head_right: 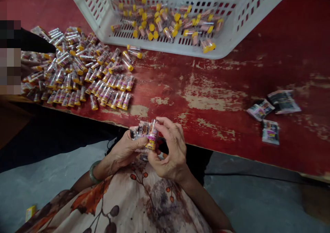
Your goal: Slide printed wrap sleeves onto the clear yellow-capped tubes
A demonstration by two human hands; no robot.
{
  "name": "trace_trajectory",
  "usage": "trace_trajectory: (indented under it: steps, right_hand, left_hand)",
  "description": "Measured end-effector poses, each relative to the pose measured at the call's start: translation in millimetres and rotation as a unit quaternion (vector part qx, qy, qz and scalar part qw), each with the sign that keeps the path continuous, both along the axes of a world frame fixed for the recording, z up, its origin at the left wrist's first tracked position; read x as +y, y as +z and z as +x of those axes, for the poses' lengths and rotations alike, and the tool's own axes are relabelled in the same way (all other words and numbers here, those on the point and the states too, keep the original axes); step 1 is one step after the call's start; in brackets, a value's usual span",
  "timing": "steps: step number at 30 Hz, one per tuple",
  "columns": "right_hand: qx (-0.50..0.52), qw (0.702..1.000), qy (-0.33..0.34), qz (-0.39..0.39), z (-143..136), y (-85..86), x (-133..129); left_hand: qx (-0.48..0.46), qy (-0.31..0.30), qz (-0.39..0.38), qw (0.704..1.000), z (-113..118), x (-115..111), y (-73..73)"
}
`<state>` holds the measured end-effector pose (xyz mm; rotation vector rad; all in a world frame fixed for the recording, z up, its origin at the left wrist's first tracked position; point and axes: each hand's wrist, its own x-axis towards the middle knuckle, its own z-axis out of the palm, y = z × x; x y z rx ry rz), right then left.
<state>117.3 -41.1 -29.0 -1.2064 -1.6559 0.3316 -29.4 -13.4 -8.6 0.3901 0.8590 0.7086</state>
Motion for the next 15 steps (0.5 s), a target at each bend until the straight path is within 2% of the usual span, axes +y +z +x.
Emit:
trace_trajectory:
  steps: [15]
  right_hand:
    - [-0.055, 0.998, -0.007, 0.034, -1.1, 2.2, 4.3]
  left_hand:
    - [0.005, -0.002, -0.005, 1.0, -0.7, -2.0, -3.7]
